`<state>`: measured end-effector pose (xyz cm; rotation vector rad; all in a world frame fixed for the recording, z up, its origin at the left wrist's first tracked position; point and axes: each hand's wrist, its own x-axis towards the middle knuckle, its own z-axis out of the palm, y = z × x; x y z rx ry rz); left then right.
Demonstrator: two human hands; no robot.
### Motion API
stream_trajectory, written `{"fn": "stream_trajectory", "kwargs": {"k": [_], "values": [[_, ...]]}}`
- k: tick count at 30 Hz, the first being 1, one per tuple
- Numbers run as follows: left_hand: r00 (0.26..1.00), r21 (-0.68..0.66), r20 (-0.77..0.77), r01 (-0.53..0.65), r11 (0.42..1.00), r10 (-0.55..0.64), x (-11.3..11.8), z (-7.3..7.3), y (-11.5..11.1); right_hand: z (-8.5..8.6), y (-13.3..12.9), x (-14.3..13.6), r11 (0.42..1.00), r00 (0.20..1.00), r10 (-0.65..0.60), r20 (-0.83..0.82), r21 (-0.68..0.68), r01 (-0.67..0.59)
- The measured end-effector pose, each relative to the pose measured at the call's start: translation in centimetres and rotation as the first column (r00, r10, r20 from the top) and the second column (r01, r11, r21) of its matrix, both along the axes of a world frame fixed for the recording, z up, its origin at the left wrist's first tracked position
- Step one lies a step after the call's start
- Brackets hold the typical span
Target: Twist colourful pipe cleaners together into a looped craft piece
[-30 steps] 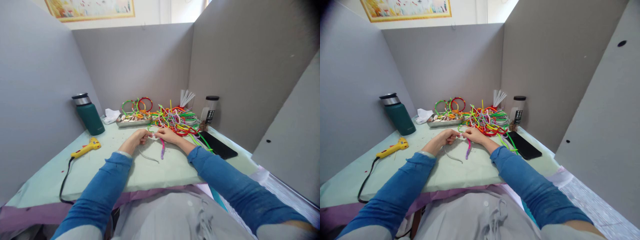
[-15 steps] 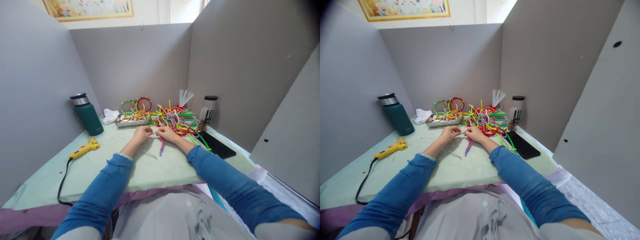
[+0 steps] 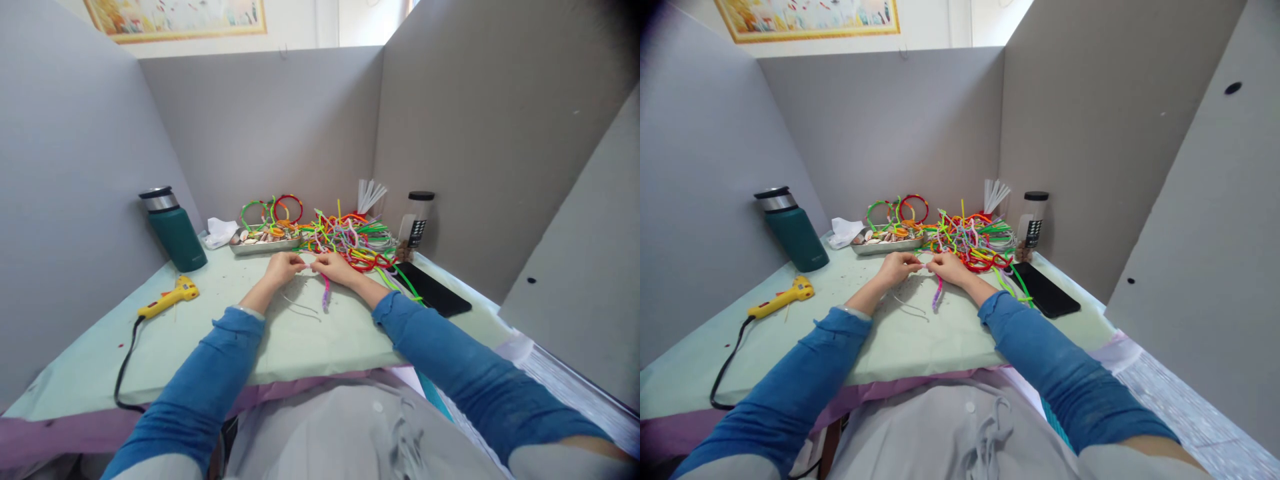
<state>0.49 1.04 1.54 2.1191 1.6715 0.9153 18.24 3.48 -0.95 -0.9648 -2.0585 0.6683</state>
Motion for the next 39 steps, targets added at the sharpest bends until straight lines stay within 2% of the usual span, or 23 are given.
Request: {"fn": "stream_trajectory", "kwargs": {"k": [5, 8, 10, 12, 14, 16, 20, 23, 26, 30, 34, 39], "values": [[0.977, -0.110, 0.210, 0.064, 0.992, -0.040, -0.1, -0.3, 0.3, 0.1, 0.2, 0.1, 1.000, 1.000, -0.015, -0.024, 0.011, 0.015], [0.960, -0.124, 0.278, 0.069, 0.990, -0.032, -0.1, -0.5, 0.5, 0.1, 0.4, 0.3, 0.996, 0.997, -0.061, -0.047, -0.074, 0.058], [0.960, -0.149, 0.279, 0.058, 0.987, -0.014, -0.2, -0.5, 0.4, 0.1, 0.5, 0.4, 0.986, 0.995, -0.085, -0.052, -0.151, 0.076], [0.968, -0.194, 0.252, 0.042, 0.980, 0.009, -0.2, -0.5, 0.3, 0.1, 0.6, 0.4, 0.982, 0.995, -0.091, -0.039, -0.168, 0.084], [0.974, -0.248, 0.225, 0.028, 0.968, 0.030, -0.2, -0.4, 0.1, -0.1, 0.9, 0.5, 0.985, 0.993, -0.118, -0.027, -0.133, 0.113], [0.979, -0.298, 0.201, 0.034, 0.954, 0.027, -0.3, -0.3, -0.1, -0.2, 1.3, 0.7, 0.977, 0.979, -0.198, -0.046, -0.090, 0.193], [0.988, -0.341, 0.155, 0.065, 0.938, -0.012, -0.3, -0.2, -0.3, -0.7, 2.8, 1.1, 0.919, 0.908, -0.392, -0.149, -0.109, 0.379], [0.988, -0.362, 0.153, 0.063, 0.930, -0.008, -0.2, -0.1, -0.3, -1.0, 3.6, 1.3, 0.898, 0.886, -0.439, -0.150, -0.098, 0.428], [0.987, -0.382, 0.157, 0.079, 0.921, -0.019, -0.2, 0.0, -0.3, -1.1, 3.5, 1.3, 0.896, 0.892, -0.445, -0.083, -0.036, 0.443], [0.989, -0.383, 0.149, 0.079, 0.920, -0.023, -0.3, -0.1, -0.2, -0.9, 2.5, 1.0, 0.939, 0.940, -0.337, 0.051, 0.096, 0.332], [0.988, -0.403, 0.154, 0.078, 0.912, -0.017, -0.4, -0.3, 0.1, -1.0, 2.0, 0.2, 0.980, 0.987, -0.109, 0.120, 0.180, 0.086], [0.986, -0.419, 0.168, 0.084, 0.904, -0.014, -0.3, -0.2, 0.1, -1.1, 2.4, -1.0, 0.956, 0.973, 0.119, 0.200, 0.241, -0.166]]}}
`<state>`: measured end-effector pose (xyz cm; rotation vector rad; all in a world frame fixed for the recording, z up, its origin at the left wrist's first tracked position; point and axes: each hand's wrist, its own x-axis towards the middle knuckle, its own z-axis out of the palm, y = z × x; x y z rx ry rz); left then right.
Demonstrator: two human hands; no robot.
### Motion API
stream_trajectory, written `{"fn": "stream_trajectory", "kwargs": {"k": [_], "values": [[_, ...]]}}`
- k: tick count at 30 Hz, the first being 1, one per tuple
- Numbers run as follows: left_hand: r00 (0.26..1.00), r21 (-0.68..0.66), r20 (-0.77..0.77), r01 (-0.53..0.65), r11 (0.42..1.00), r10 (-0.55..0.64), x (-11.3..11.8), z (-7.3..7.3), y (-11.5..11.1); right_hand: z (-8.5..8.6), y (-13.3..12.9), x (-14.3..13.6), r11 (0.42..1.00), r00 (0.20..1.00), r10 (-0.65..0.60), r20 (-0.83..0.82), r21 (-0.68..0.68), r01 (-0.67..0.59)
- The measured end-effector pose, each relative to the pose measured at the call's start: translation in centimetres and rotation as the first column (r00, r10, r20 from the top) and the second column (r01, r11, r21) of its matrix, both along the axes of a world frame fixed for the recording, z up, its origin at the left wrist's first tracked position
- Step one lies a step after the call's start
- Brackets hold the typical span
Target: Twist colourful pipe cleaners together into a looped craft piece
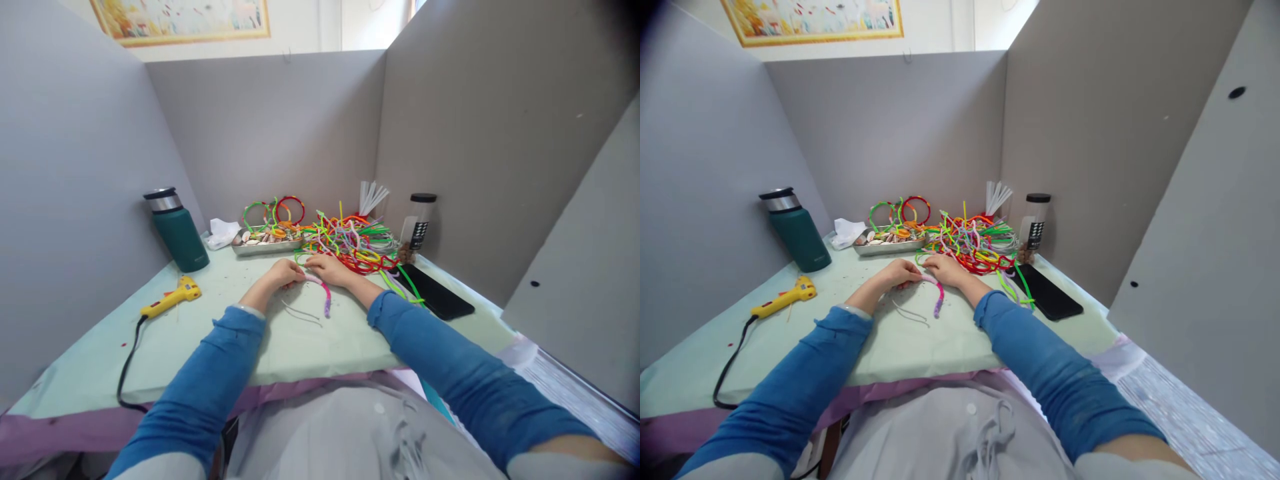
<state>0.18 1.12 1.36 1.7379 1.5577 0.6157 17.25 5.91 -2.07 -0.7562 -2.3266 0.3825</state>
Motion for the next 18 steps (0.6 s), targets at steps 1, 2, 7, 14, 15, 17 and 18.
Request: {"fn": "stream_trajectory", "kwargs": {"k": [1, 2, 7, 14, 15, 17, 18], "values": [[1.000, 0.000, -0.004, 0.001, 1.000, -0.001, 0.0, 0.0, -0.1, 0.0, 0.1, -0.2, 1.000, 0.999, 0.021, 0.039, 0.002, -0.021], [1.000, -0.001, -0.009, 0.002, 1.000, -0.002, 0.1, 0.1, -0.1, 0.0, 0.1, -0.4, 1.000, 0.997, 0.026, 0.074, -0.002, -0.026], [1.000, 0.003, -0.017, 0.003, 1.000, -0.003, 0.1, 0.0, -0.1, 0.6, -0.2, -0.3, 0.990, 0.994, -0.009, -0.106, -0.139, -0.006], [0.998, 0.010, -0.055, 0.000, 1.000, 0.001, 0.0, -0.1, 0.1, 3.7, -1.1, 1.8, 0.868, 0.730, -0.084, -0.678, -0.410, -0.280], [0.998, 0.012, -0.063, -0.004, 1.000, 0.004, 0.0, -0.1, 0.1, 4.0, -1.3, 2.1, 0.858, 0.699, -0.089, -0.710, -0.411, -0.308], [0.997, 0.018, -0.075, -0.002, 1.000, 0.004, 0.0, -0.1, 0.1, 4.6, -1.7, 2.4, 0.847, 0.646, -0.078, -0.759, -0.392, -0.358], [0.997, 0.020, -0.079, 0.005, 1.000, -0.003, 0.0, -0.1, 0.1, 4.8, -1.8, 2.5, 0.845, 0.626, -0.069, -0.777, -0.379, -0.377]]}}
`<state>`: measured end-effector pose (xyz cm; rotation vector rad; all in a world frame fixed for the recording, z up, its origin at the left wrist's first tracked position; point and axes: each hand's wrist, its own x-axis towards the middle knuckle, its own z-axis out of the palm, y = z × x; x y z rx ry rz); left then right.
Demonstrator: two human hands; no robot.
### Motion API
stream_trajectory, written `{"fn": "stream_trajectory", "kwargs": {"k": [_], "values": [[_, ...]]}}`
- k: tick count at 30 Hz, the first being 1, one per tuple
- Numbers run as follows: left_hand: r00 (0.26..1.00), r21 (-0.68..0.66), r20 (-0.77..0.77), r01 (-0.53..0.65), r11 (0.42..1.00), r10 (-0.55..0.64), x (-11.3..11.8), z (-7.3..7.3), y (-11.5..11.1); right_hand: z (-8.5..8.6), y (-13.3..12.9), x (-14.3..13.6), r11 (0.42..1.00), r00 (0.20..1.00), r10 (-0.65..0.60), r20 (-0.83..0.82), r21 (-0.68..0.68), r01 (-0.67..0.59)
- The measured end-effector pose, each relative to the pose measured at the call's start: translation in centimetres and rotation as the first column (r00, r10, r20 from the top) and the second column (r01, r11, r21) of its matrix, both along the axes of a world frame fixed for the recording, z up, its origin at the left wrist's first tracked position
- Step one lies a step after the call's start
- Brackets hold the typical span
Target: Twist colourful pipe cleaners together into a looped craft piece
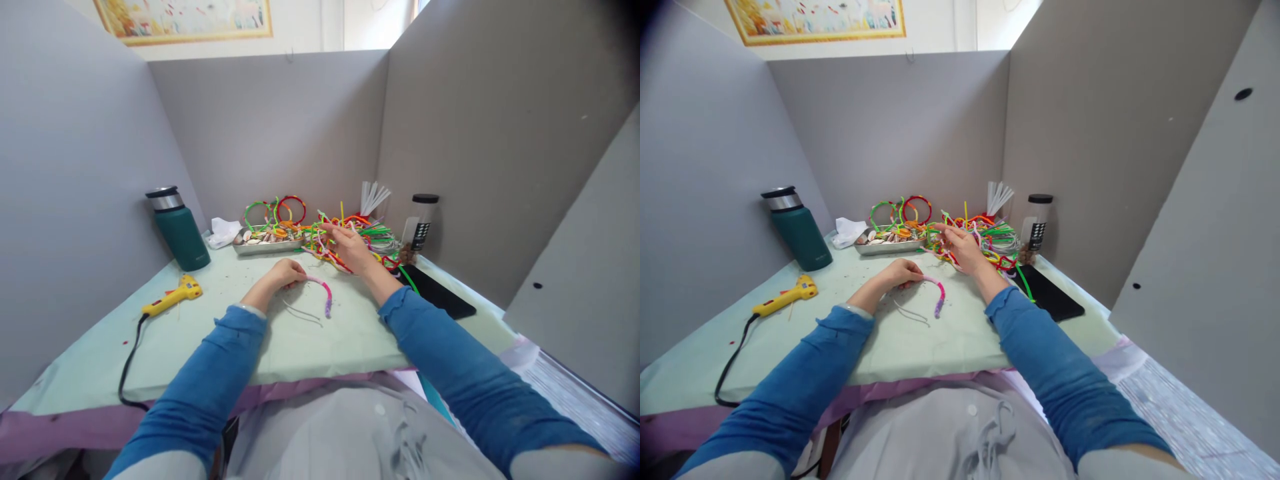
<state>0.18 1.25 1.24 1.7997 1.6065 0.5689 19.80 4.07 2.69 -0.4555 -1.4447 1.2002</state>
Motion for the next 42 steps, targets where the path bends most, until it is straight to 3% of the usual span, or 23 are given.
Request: {"fn": "stream_trajectory", "kwargs": {"k": [6, 11, 15, 18, 23, 27, 31, 34, 37, 42], "values": [[1.000, 0.031, -0.016, -0.006, 1.000, 0.007, -0.1, -0.1, 0.1, 1.2, -1.0, 1.0, 0.999, 0.998, -0.039, -0.042, 0.005, 0.039], [0.997, 0.137, -0.079, -0.001, 0.991, 0.012, 0.1, -0.2, 0.2, 2.0, -1.6, 1.7, 0.995, 0.994, -0.093, -0.052, 0.043, 0.095], [0.998, 0.310, -0.053, -0.026, 0.950, 0.044, 0.4, 0.0, 0.2, 1.6, -1.6, 1.5, 0.998, 0.997, -0.014, -0.081, 0.055, 0.019], [0.994, 0.370, 0.107, -0.072, 0.926, 0.035, 0.5, 0.4, 0.2, 1.1, -1.6, 1.0, 0.993, 0.992, 0.112, -0.056, 0.049, -0.109], [0.939, 0.292, 0.328, 0.001, 0.956, -0.102, 0.8, 0.9, -0.3, 0.2, -1.6, 0.1, 0.973, 0.973, 0.229, 0.021, -0.017, -0.229], [0.927, 0.171, 0.373, -0.098, 0.980, 0.028, 0.9, 0.9, -0.3, -0.7, -0.6, -0.2, 0.980, 0.975, 0.190, 0.117, -0.083, -0.181], [0.891, 0.110, 0.423, -0.229, 0.967, 0.163, 0.6, 0.7, 0.0, -1.8, 0.4, -0.1, 0.999, 0.904, 0.034, 0.427, -0.047, -0.016], [0.840, 0.066, 0.500, -0.281, 0.957, 0.212, 0.5, 0.8, 0.0, -2.4, 0.5, -0.2, 0.993, 0.783, -0.069, 0.619, 0.121, -0.008], [0.758, 0.006, 0.609, -0.300, 0.954, 0.234, 0.5, 1.0, -0.1, -2.8, 0.4, -0.4, 0.974, 0.703, -0.133, 0.699, 0.222, -0.037], [0.538, -0.093, 0.813, -0.258, 0.962, 0.223, 0.6, 1.3, -0.1, -3.0, 0.1, -1.1, 0.939, 0.697, -0.227, 0.680, 0.344, -0.030]]}}
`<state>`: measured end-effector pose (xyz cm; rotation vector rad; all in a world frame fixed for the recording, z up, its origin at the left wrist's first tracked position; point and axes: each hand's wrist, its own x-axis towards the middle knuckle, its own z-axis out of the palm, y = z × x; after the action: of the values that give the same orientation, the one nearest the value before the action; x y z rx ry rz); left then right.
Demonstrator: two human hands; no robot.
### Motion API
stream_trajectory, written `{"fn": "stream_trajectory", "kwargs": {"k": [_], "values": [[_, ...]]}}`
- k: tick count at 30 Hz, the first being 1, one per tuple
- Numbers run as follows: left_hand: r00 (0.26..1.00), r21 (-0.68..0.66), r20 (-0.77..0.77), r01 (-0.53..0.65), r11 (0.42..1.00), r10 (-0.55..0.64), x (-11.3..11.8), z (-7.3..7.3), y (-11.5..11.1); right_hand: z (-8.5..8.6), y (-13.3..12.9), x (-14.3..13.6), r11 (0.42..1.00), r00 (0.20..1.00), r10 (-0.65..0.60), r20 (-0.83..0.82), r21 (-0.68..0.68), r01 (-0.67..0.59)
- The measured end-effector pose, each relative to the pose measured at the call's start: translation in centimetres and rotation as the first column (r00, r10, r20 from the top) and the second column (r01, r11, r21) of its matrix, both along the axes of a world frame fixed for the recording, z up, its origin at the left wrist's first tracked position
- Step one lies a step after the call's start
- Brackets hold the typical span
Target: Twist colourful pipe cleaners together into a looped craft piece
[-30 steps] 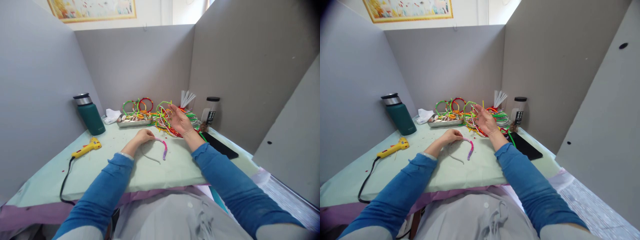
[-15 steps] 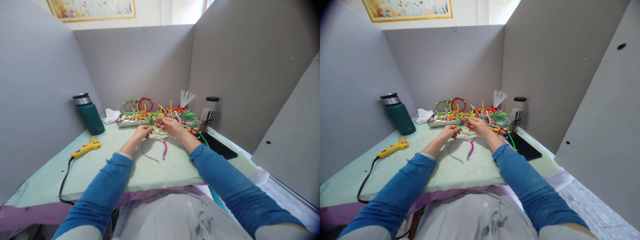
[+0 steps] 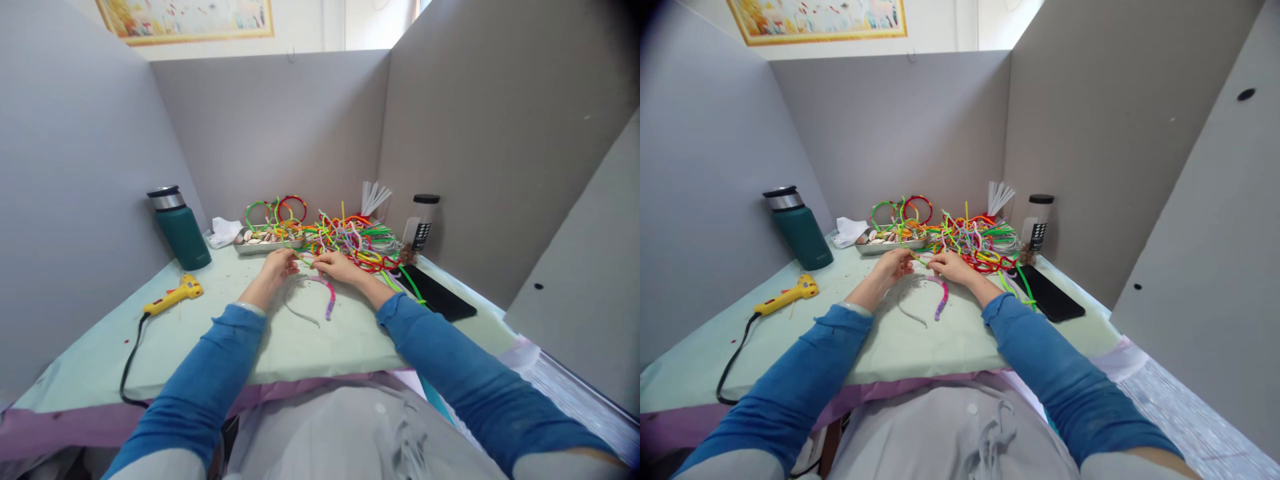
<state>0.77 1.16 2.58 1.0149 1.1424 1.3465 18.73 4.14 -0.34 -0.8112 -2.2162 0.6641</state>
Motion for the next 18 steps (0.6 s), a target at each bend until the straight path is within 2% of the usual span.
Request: {"fn": "stream_trajectory", "kwargs": {"k": [4, 7, 18], "values": [[0.983, 0.012, 0.175, 0.043, 0.999, -0.044, 0.02, 0.13, -0.01, -0.06, 0.00, -0.23, 1.000, 1.000, -0.008, -0.022, 0.013, 0.008], [0.977, 0.046, 0.195, 0.081, 0.996, -0.088, -0.07, 0.16, -0.09, -0.09, -0.05, -0.18, 1.000, 0.999, -0.029, -0.038, -0.010, 0.029], [0.963, 0.176, 0.245, 0.065, 0.982, -0.107, -0.14, 0.40, -0.41, 0.10, -0.11, -0.13, 0.998, 0.997, -0.004, -0.075, -0.060, -0.001]]}}
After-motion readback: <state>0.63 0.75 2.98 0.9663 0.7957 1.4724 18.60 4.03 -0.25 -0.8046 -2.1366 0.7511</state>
